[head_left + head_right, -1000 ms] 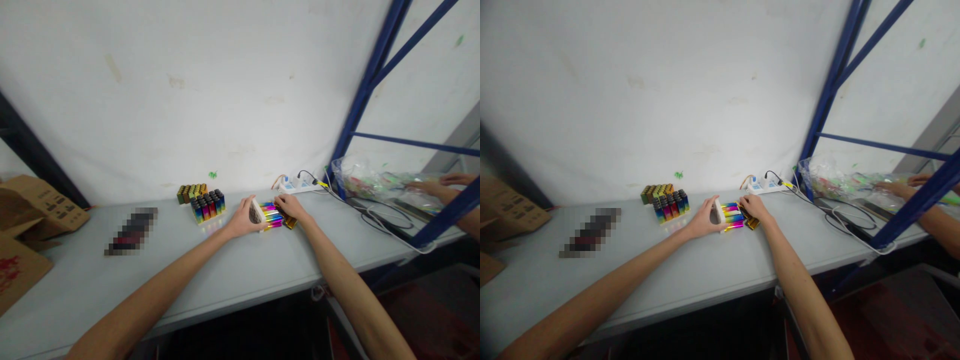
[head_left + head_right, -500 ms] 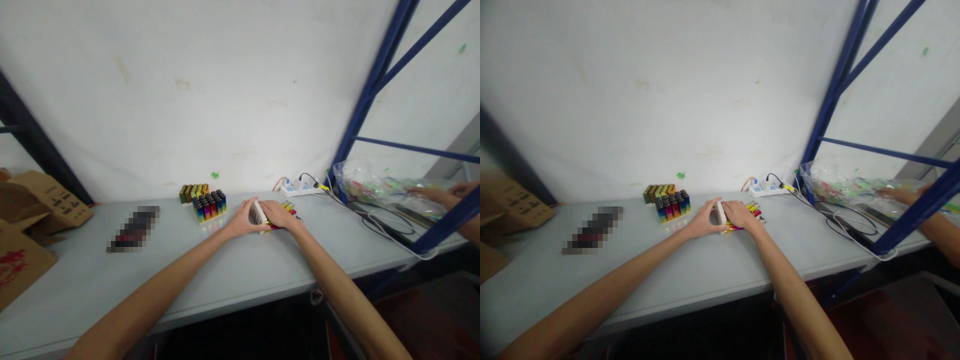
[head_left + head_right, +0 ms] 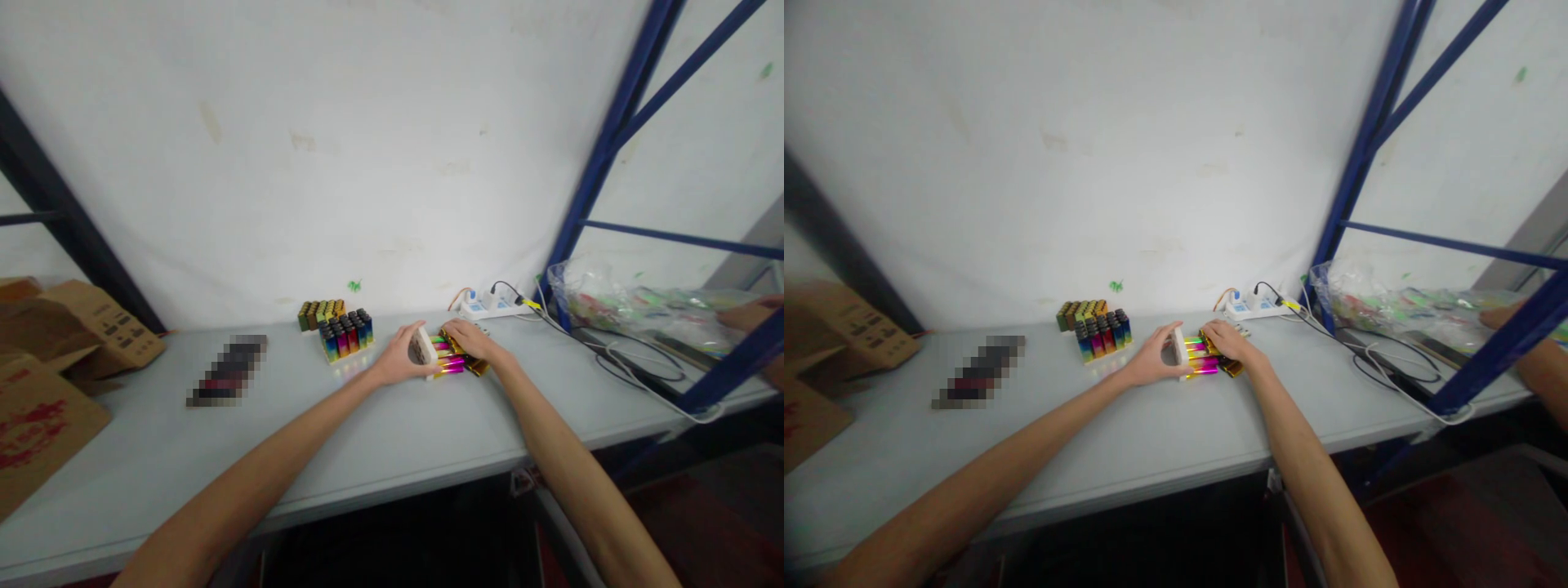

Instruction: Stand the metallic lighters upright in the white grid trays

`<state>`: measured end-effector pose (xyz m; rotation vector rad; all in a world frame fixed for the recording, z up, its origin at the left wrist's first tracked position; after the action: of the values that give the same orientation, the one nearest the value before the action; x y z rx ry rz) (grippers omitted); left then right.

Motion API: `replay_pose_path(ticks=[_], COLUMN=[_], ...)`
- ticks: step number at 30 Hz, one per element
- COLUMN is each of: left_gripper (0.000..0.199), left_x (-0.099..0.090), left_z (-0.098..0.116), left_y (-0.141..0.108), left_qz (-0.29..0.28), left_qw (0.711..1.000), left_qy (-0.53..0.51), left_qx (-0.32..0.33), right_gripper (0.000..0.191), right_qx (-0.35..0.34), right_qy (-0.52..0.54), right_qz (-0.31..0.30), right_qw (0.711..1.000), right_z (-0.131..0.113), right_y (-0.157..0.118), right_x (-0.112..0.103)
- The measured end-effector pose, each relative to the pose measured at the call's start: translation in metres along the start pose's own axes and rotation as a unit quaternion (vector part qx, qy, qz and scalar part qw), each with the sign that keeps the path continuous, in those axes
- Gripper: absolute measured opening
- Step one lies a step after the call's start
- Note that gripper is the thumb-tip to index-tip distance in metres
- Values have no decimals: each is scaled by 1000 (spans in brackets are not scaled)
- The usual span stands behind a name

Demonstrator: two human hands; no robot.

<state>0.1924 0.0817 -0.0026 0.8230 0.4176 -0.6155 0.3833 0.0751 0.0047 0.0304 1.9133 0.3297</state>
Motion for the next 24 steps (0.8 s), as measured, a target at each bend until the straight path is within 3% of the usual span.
replay_pose_path(ticks=[4, 8, 14, 18, 24], left_gripper=[110, 111, 111, 109, 109], left_x=[0, 2, 1, 0, -6], left_z=[-1, 1, 5, 4, 5], left_y=[0, 0, 1, 1, -3], left_qz=[-5, -11, -1, -6, -3], left_qw=[1000, 1000, 1000, 1000, 999], left_qy=[6, 11, 10, 18, 46], left_qx=[-4, -4, 10, 4, -1], right_gripper=[45, 43, 39, 36, 38], right_qx=[23, 24, -38, -71, -44], right_qy=[19, 10, -93, -124, -56], right_qz=[26, 54, -38, -52, -48], right_qw=[999, 998, 994, 988, 996], right_z=[-2, -22, -56, -48, -25], right_y=[-3, -3, -3, -5, -7], right_x=[-12, -14, 23, 29, 9])
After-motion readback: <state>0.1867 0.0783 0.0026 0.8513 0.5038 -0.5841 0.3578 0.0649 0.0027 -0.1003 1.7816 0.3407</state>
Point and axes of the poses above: each hand's wrist, its own y-axis towards the middle knuckle, its own x-axis out of the palm, z = x × y, the point moved 7 cm from there along y, towards the middle knuckle, and after that the axes turned 8 degrees about x, right-handed, at the moved point
